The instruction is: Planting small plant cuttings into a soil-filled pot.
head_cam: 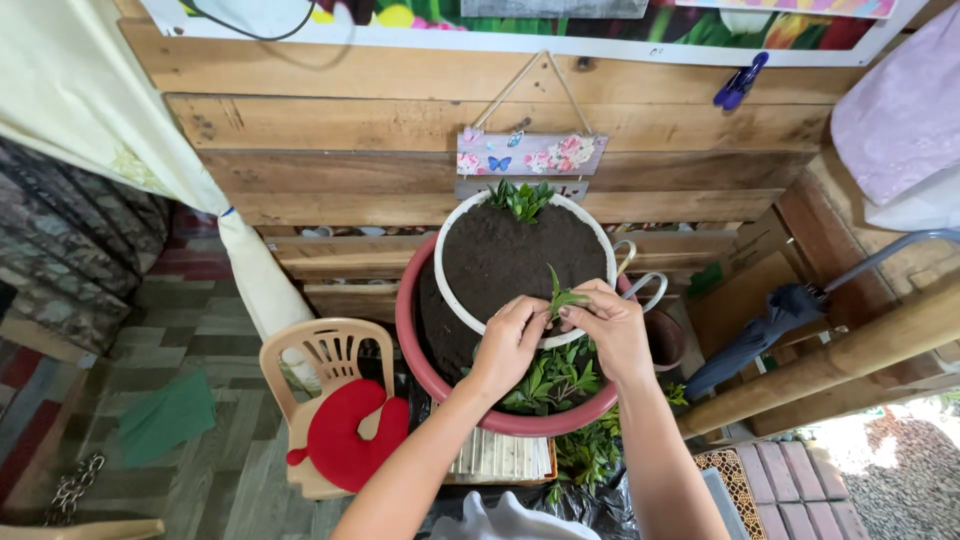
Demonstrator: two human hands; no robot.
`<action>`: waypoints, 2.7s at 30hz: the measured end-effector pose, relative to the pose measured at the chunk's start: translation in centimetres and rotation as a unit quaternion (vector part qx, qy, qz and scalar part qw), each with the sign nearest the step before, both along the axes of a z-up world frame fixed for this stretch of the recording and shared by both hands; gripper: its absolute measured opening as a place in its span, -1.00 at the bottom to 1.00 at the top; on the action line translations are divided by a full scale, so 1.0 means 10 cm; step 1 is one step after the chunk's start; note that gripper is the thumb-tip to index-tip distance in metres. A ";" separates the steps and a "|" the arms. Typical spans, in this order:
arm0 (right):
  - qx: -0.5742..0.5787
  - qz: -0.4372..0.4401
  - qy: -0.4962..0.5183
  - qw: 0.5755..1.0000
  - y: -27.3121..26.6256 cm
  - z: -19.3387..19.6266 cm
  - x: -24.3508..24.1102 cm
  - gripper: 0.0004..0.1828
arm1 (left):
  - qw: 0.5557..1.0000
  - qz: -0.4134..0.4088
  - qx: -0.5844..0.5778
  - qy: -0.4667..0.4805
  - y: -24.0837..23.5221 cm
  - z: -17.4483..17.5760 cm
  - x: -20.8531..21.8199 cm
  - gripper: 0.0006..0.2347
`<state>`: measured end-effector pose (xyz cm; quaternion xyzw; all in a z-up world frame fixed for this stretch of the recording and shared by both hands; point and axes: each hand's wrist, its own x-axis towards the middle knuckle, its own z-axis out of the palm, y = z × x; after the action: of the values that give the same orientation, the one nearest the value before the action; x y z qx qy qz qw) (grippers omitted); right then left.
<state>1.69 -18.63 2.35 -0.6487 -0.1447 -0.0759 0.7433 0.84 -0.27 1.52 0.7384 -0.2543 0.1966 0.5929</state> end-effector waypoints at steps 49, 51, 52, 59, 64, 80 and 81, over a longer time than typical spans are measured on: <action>-0.415 -0.299 -0.201 0.836 -0.08 -0.28 2.22 -0.70 | 0.987 0.100 0.080 -0.096 0.00 -0.10 0.15 -0.92; -0.474 -0.333 -0.174 0.796 -0.01 -0.16 2.11 -0.72 | 0.986 0.100 0.080 -0.102 -0.01 -0.10 0.15 -0.92; -0.475 -0.332 -0.173 0.796 -0.03 -0.19 2.14 -0.72 | 0.987 0.100 0.080 -0.101 -0.01 -0.09 0.15 -0.92; -0.496 -0.334 -0.158 0.785 -0.11 -0.28 2.23 -0.71 | 0.987 0.101 0.080 -0.101 -0.02 -0.09 0.15 -0.93; -0.505 -0.324 -0.112 0.792 -0.11 -0.32 2.26 -0.67 | 0.986 0.102 0.084 -0.102 -0.02 -0.09 0.15 -0.94; -0.432 -0.243 -0.173 0.851 -0.50 0.03 1.40 -0.60 | 0.985 0.104 0.082 -0.107 0.01 -0.12 0.17 -0.93; -0.417 -0.235 -0.154 0.864 -0.48 0.13 1.18 -0.63 | 0.985 0.105 0.080 -0.108 0.02 -0.12 0.17 -0.94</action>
<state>13.50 -23.42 3.65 -0.8931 -0.1188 -0.2804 0.3312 2.58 -0.09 0.28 0.7808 -0.2525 0.3153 0.4767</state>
